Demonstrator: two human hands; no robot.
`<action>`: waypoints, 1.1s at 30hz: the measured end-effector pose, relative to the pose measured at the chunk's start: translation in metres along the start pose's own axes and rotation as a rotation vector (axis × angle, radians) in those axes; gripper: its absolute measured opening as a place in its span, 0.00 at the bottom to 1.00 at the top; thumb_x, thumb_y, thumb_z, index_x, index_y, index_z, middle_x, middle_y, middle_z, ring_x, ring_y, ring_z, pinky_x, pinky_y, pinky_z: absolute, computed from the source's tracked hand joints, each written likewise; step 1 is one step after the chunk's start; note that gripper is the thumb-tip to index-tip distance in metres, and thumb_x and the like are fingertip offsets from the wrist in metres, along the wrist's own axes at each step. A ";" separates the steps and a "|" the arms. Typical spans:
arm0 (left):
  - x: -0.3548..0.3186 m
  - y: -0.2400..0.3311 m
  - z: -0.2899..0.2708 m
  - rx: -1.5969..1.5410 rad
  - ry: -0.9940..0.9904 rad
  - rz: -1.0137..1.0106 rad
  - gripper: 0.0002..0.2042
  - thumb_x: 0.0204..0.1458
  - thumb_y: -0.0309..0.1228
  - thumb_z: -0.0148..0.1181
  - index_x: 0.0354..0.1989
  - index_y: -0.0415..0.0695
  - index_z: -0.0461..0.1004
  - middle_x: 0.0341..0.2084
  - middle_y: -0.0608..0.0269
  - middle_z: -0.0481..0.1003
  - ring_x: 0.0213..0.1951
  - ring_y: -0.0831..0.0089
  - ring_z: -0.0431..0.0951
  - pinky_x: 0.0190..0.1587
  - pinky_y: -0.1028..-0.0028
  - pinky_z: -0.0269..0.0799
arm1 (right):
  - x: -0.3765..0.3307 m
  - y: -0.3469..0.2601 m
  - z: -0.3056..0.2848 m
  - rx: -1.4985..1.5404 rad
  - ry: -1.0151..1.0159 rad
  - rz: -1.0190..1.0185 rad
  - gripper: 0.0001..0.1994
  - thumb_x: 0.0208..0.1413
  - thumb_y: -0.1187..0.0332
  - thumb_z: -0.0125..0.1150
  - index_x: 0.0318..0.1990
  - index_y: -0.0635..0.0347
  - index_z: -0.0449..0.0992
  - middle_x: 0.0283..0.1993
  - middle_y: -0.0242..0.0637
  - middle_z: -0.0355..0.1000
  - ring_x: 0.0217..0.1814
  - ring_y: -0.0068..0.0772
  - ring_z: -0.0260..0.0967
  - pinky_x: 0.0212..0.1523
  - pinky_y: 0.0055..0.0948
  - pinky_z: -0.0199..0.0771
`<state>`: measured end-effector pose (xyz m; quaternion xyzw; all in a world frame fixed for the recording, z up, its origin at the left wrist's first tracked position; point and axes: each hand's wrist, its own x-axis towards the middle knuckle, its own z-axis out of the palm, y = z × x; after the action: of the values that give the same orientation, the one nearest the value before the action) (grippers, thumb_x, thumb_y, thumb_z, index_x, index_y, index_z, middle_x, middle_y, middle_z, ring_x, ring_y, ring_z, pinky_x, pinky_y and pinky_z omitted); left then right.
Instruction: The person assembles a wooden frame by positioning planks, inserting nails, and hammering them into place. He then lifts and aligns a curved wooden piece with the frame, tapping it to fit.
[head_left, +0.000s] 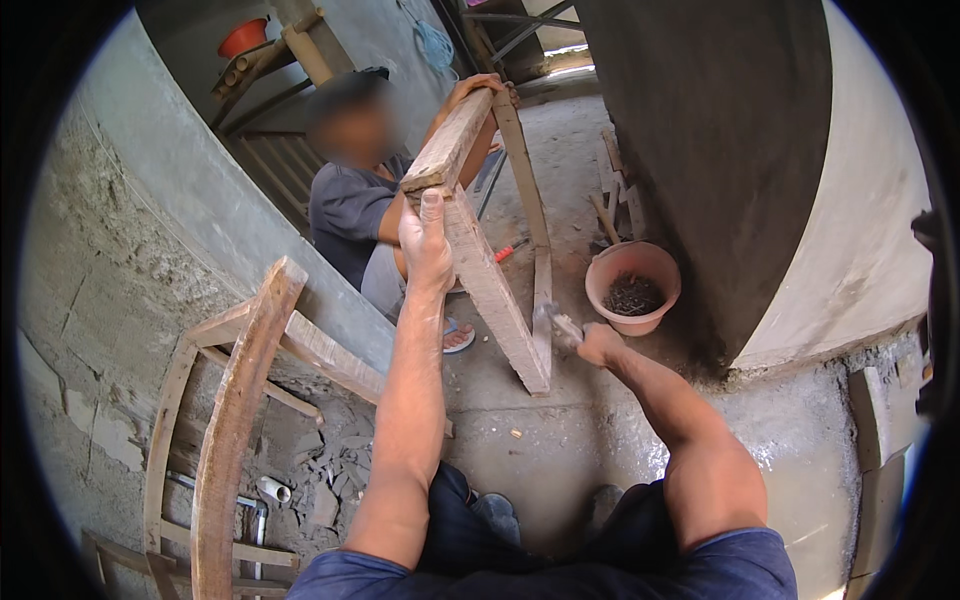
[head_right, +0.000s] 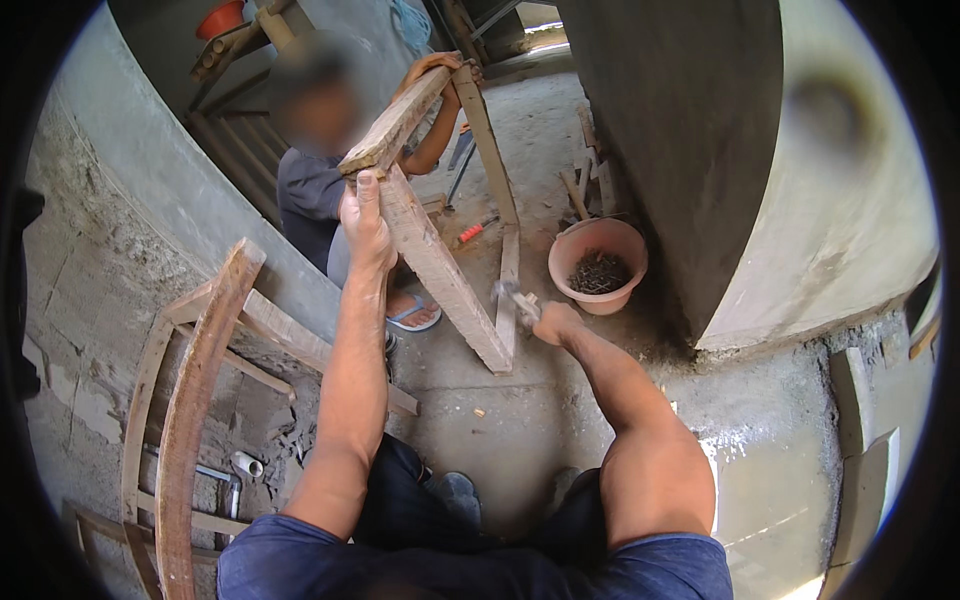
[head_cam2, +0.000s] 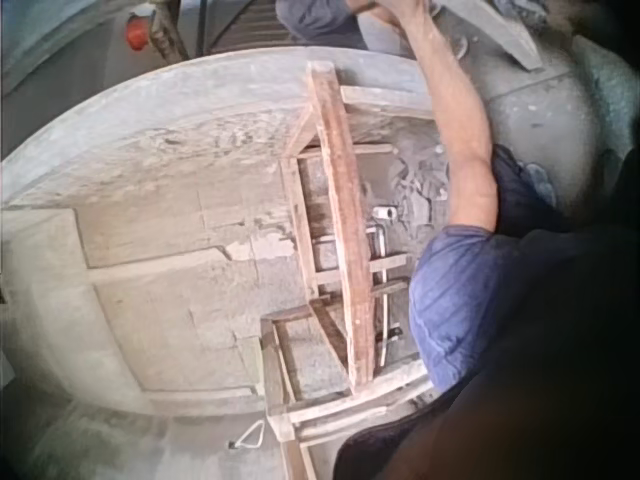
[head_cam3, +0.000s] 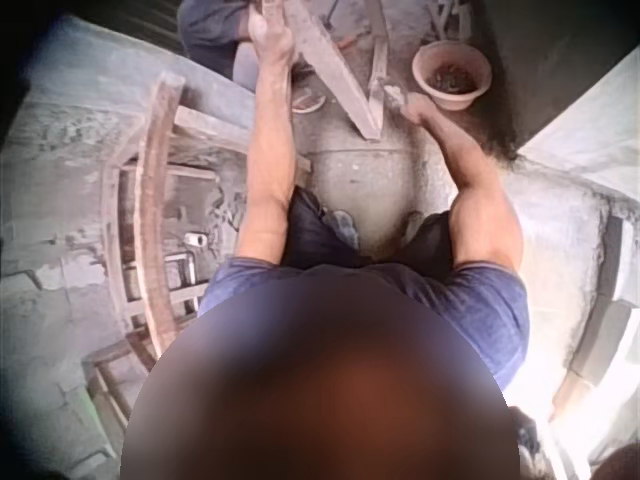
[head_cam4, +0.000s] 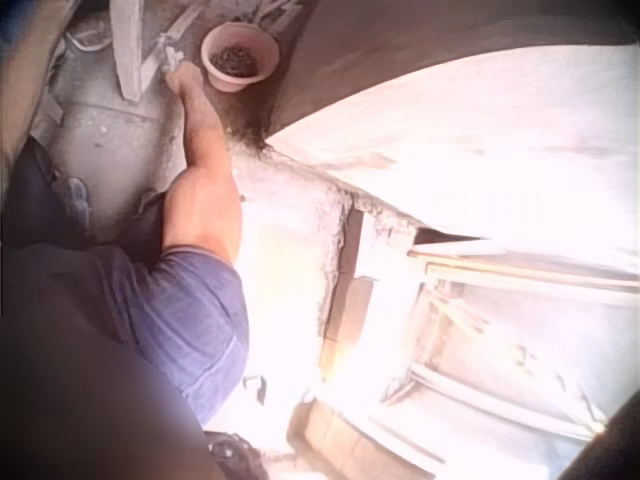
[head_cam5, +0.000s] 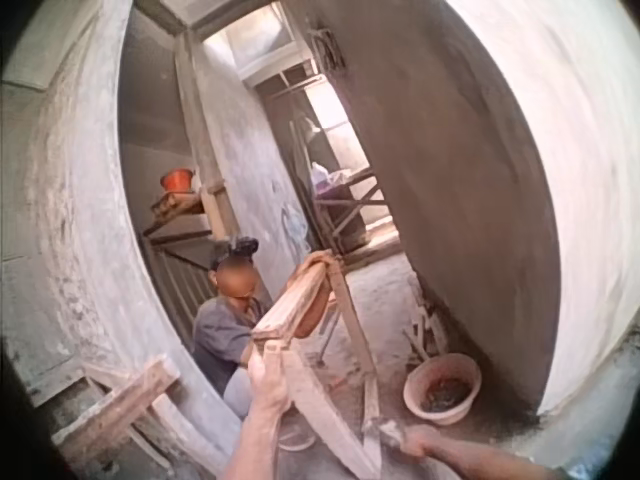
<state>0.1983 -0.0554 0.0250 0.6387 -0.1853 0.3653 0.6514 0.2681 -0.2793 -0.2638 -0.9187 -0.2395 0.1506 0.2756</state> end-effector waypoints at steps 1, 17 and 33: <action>-0.001 0.001 -0.001 0.010 0.011 -0.010 0.32 0.70 0.54 0.60 0.68 0.39 0.65 0.49 0.62 0.74 0.44 0.78 0.76 0.45 0.73 0.76 | -0.002 0.006 0.002 -0.032 -0.076 0.028 0.27 0.62 0.48 0.62 0.54 0.66 0.83 0.51 0.59 0.82 0.54 0.59 0.82 0.57 0.50 0.81; -0.084 -0.026 -0.025 0.478 -0.094 -0.178 0.48 0.53 0.46 0.80 0.72 0.32 0.56 0.62 0.48 0.70 0.63 0.61 0.72 0.68 0.63 0.66 | -0.002 0.063 0.016 -0.369 0.061 0.033 0.16 0.65 0.66 0.58 0.57 0.58 0.81 0.56 0.48 0.81 0.59 0.50 0.81 0.61 0.49 0.81; -0.075 -0.039 -0.006 0.324 0.325 0.003 0.35 0.49 0.34 0.80 0.61 0.33 0.66 0.51 0.52 0.77 0.52 0.66 0.79 0.57 0.66 0.75 | 0.050 -0.071 -0.092 0.376 0.562 -0.281 0.12 0.68 0.61 0.62 0.48 0.60 0.84 0.44 0.51 0.84 0.50 0.53 0.83 0.52 0.43 0.79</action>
<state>0.1746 -0.0643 -0.0562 0.6674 -0.0177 0.4892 0.5612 0.3225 -0.2413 -0.1562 -0.8156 -0.2466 -0.1056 0.5126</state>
